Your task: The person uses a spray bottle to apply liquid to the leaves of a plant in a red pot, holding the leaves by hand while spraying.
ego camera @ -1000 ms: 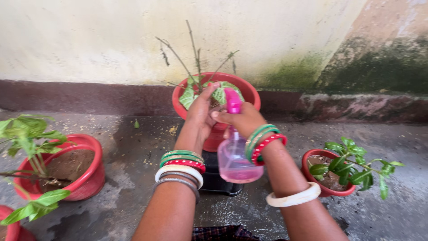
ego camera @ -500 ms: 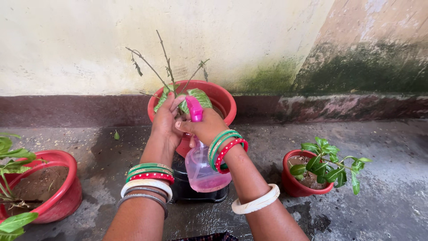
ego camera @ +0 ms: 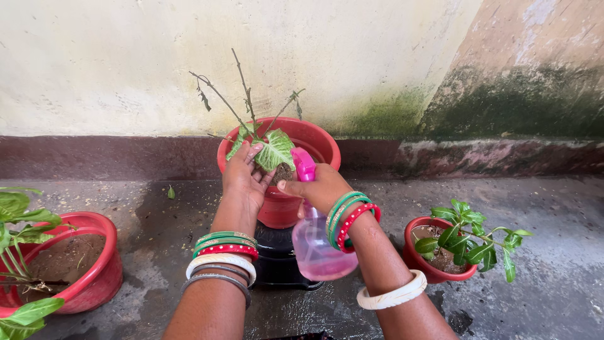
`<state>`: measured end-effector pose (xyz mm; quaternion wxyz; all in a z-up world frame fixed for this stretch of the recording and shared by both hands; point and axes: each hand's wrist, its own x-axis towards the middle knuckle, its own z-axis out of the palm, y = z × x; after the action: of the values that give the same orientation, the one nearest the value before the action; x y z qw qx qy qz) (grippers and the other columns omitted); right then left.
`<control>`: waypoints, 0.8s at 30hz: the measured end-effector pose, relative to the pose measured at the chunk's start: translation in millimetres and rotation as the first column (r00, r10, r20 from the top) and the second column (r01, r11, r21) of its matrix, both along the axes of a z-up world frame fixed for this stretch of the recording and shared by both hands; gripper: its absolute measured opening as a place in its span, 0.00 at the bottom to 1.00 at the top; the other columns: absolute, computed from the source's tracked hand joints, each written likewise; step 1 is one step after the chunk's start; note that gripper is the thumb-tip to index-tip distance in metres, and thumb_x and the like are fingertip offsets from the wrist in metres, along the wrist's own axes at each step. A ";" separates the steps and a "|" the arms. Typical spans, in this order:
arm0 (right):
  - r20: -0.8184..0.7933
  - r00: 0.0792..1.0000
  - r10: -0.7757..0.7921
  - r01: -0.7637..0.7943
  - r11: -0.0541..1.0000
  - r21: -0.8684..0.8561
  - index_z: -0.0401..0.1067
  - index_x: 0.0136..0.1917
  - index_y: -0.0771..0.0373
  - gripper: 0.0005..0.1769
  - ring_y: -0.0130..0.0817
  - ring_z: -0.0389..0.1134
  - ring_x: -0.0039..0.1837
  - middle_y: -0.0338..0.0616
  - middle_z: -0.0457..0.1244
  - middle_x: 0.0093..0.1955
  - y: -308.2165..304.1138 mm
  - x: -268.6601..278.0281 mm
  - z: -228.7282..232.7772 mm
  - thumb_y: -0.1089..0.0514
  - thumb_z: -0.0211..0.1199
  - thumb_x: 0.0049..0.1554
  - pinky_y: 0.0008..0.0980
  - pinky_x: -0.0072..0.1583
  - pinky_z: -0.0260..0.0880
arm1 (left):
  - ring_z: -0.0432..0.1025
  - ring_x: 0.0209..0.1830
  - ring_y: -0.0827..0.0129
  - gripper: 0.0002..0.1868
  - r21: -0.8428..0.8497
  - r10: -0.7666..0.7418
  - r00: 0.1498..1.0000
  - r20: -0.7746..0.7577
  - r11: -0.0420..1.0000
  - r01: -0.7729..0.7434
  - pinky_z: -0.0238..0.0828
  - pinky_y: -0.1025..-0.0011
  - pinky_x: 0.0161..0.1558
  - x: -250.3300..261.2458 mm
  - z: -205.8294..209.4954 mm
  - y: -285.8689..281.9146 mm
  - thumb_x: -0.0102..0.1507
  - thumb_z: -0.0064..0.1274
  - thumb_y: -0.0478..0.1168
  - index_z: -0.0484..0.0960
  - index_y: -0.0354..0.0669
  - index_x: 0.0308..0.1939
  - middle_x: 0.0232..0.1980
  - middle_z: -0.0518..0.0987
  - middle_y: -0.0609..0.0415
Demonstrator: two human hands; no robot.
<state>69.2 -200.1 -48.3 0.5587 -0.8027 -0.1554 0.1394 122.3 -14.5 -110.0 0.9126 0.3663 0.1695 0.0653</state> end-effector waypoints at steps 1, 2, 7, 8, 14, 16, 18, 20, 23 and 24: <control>0.009 1.000 0.007 -0.007 1.000 -0.002 0.77 0.43 0.71 0.20 0.32 0.69 0.28 0.45 0.67 0.30 -1.2 0.0 -1.9 0.50 0.73 0.51 0.33 0.34 0.68 | 0.73 0.54 0.63 0.22 0.007 -0.002 1.000 0.005 1.000 0.002 0.71 0.59 0.55 -1.4 2.4 -0.7 0.67 0.47 0.55 0.78 0.46 0.57 0.58 0.79 0.55; 0.010 1.000 0.010 -0.010 1.000 -0.001 0.77 0.43 0.71 0.20 0.32 0.69 0.28 0.45 0.67 0.30 -1.5 -0.2 -3.3 0.50 0.73 0.51 0.33 0.34 0.68 | 0.73 0.54 0.63 0.22 0.008 0.001 1.000 0.006 1.000 -0.001 0.71 0.59 0.55 -3.4 5.5 -1.9 0.67 0.47 0.55 0.78 0.46 0.57 0.58 0.79 0.55; -0.013 1.000 -0.020 0.020 1.000 0.015 0.73 0.41 0.68 0.18 0.33 0.69 0.27 0.44 0.66 0.29 1.1 -1.5 -6.0 0.51 0.72 0.51 0.34 0.33 0.68 | 0.72 0.52 0.68 0.19 0.181 0.009 1.000 0.019 0.983 -0.012 0.69 0.68 0.50 -15.5 20.5 -2.9 0.64 0.55 0.51 0.81 0.51 0.56 0.58 0.78 0.57; -0.011 1.000 -0.018 0.018 1.000 0.019 0.73 0.41 0.68 0.18 0.33 0.69 0.27 0.44 0.66 0.29 2.4 -1.3 -6.0 0.51 0.72 0.51 0.34 0.33 0.68 | 0.72 0.52 0.68 0.19 0.185 0.011 1.000 0.021 0.983 -0.015 0.69 0.68 0.50 -16.9 22.3 0.7 0.64 0.55 0.51 0.81 0.51 0.56 0.58 0.78 0.57; -0.020 0.998 0.062 -0.059 0.989 0.133 0.72 0.45 0.67 0.20 0.33 0.68 0.27 0.40 0.66 0.30 15.7 -0.8 -2.3 0.50 0.73 0.50 0.35 0.32 0.67 | 0.76 0.45 0.71 0.19 0.230 0.144 0.989 -0.037 0.964 -0.132 0.70 0.71 0.46 -20.4 21.9 36.7 0.62 0.52 0.49 0.84 0.52 0.55 0.54 0.82 0.60; -0.060 0.997 0.046 -0.039 0.993 0.110 0.72 0.47 0.66 0.19 0.33 0.68 0.27 0.41 0.66 0.30 23.6 -3.0 -0.8 0.50 0.73 0.50 0.34 0.32 0.67 | 0.71 0.40 0.73 0.15 0.292 0.186 0.973 -0.137 0.946 -0.140 0.69 0.70 0.43 -20.9 16.9 44.4 0.61 0.57 0.47 0.86 0.49 0.49 0.50 0.79 0.62; -0.055 0.997 0.063 -0.058 0.995 0.084 0.73 0.46 0.67 0.20 0.33 0.68 0.27 0.44 0.66 0.30 31.4 -3.5 0.1 0.50 0.73 0.51 0.34 0.33 0.67 | 0.69 0.38 0.74 0.14 0.307 0.201 0.969 -0.146 0.940 -0.149 0.69 0.71 0.41 -18.3 9.8 47.6 0.61 0.59 0.48 0.85 0.48 0.47 0.47 0.78 0.61; -0.048 0.995 0.082 -0.079 0.995 0.058 0.74 0.46 0.68 0.20 0.33 0.69 0.27 0.46 0.66 0.29 40.4 -3.4 -1.3 0.49 0.72 0.51 0.33 0.33 0.67 | 0.67 0.36 0.74 0.12 0.323 0.219 0.964 -0.152 0.933 -0.161 0.69 0.72 0.39 -15.3 3.2 50.5 0.60 0.61 0.48 0.85 0.48 0.44 0.43 0.77 0.60; -0.083 0.993 0.084 -0.078 0.994 0.077 0.74 0.44 0.69 0.19 0.35 0.70 0.27 0.45 0.67 0.30 53.4 -2.6 -6.9 0.51 0.73 0.50 0.35 0.32 0.68 | 0.67 0.33 0.74 0.11 0.344 0.207 0.965 -0.161 0.928 -0.141 0.68 0.72 0.35 -12.5 -3.4 53.4 0.59 0.61 0.47 0.84 0.48 0.41 0.36 0.74 0.61; -0.075 0.995 0.069 -0.064 0.996 0.065 0.75 0.44 0.69 0.18 0.35 0.70 0.27 0.44 0.68 0.30 55.3 -1.4 -8.4 0.51 0.74 0.49 0.35 0.32 0.68 | 0.67 0.32 0.76 0.11 0.352 0.189 0.968 -0.166 0.928 -0.120 0.69 0.72 0.35 -10.8 -4.4 52.9 0.60 0.61 0.47 0.84 0.48 0.41 0.35 0.74 0.62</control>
<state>67.8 -144.8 -56.7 0.5841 -0.7732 -0.1646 0.1840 111.5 38.4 -114.4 0.8064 0.5081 0.2737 0.1288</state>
